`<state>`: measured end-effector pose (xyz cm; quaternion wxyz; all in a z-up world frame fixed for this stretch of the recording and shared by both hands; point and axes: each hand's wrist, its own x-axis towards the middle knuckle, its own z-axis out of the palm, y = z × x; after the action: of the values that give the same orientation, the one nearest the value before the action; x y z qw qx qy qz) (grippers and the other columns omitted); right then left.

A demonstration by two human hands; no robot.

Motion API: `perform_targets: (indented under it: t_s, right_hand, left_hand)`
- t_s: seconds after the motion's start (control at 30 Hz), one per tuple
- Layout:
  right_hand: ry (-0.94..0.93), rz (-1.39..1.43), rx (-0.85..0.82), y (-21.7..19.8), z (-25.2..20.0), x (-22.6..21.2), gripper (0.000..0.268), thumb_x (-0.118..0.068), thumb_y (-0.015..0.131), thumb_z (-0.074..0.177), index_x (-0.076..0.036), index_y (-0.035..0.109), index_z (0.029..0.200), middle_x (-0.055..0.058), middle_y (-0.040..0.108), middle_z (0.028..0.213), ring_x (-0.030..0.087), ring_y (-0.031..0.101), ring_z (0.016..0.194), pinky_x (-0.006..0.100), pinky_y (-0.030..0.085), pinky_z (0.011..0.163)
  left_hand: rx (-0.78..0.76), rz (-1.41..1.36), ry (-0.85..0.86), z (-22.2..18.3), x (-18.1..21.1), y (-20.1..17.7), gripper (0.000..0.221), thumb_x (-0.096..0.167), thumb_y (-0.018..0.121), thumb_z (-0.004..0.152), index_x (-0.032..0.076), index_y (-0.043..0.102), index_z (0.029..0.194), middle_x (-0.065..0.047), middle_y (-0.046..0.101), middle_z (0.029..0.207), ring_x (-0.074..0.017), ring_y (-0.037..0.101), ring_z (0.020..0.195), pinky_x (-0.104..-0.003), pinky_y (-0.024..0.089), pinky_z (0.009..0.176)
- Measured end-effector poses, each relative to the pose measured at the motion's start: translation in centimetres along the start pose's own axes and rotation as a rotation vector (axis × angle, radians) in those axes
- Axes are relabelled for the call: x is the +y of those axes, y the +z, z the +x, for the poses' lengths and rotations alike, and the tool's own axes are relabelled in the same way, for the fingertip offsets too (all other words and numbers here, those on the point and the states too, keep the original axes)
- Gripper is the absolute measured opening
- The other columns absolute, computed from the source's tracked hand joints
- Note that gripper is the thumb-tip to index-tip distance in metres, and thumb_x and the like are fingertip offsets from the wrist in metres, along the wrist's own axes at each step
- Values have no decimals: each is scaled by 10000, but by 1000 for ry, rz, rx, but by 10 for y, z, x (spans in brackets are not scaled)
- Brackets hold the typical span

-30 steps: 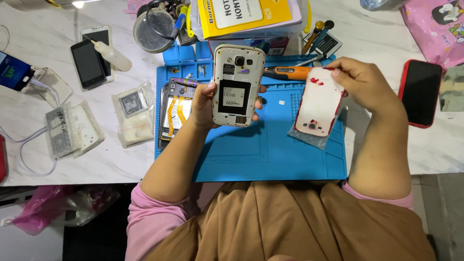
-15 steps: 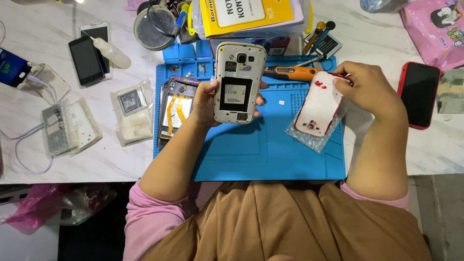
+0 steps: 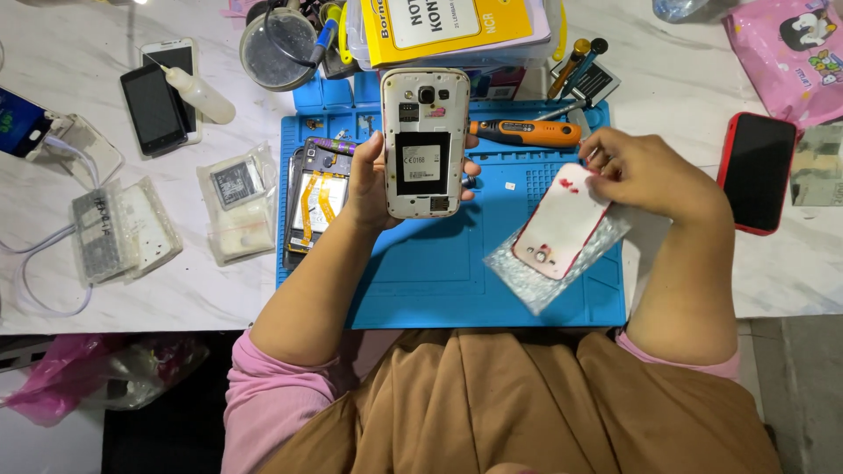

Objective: Repairing mobile phones by replacing screens and internal components using specialized tools

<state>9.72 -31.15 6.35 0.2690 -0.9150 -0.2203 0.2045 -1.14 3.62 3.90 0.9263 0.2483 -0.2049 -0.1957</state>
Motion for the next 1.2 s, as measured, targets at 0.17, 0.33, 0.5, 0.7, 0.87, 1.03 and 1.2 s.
perform_targets:
  t_s: [0.17,0.33,0.5,0.7,0.87,1.03,1.2]
  right_hand:
    - [95,-262,-335,8,2,-24,348,-222,661,839,-226,696,1186,16,734,929,191,669,833,341,495,766]
    - [-12,-242,-260,6,3,-18,337,-210,623,883,-182,670,1216,48,725,987,211,676,867,354,501,796]
    - [-163,-102,50,15,3,-8,249,-104,649,969,-123,703,1212,95,704,1106,222,654,938,361,510,838]
    - [-521,-424,539,45,29,7,216,-149,748,986,-133,745,1202,13,610,1209,226,628,1083,357,537,917]
    - [-917,-235,282,87,28,-58,315,-81,659,959,-31,669,1269,171,667,1258,384,636,1139,478,531,941]
    - [-929,-310,222,106,33,-64,326,-214,604,1026,-78,654,1318,120,673,1225,327,620,1152,435,490,936]
    - [-915,-342,345,116,43,-42,174,-242,623,1042,-133,710,1145,31,629,999,263,622,951,369,502,854]
  left_hand:
    - [142,54,-16,1,1,2,839,517,632,944,-5,394,1556,-295,547,1463,-472,609,1282,-576,498,1114]
    - [382,262,-74,5,1,6,723,504,636,899,17,518,1421,-266,674,1263,-423,714,1065,-530,586,922]
    - [527,780,-237,2,-2,-5,421,442,522,966,121,605,1227,-61,687,1043,-198,685,875,-282,566,661]
    - [-3,1290,-509,-2,-19,20,551,327,522,1003,66,494,1488,-310,681,1216,-523,627,1168,-631,475,997]
    - [-285,1170,-583,-2,-35,26,744,148,531,923,-19,216,1576,-303,719,977,-461,679,939,-528,523,803]
    - [-353,1249,-559,-4,-31,20,597,149,515,887,-13,391,1449,-344,684,884,-570,651,870,-595,526,755]
    - [-265,1215,-520,-1,-34,12,409,150,532,845,67,444,1236,-79,687,740,-267,668,642,-395,520,611]
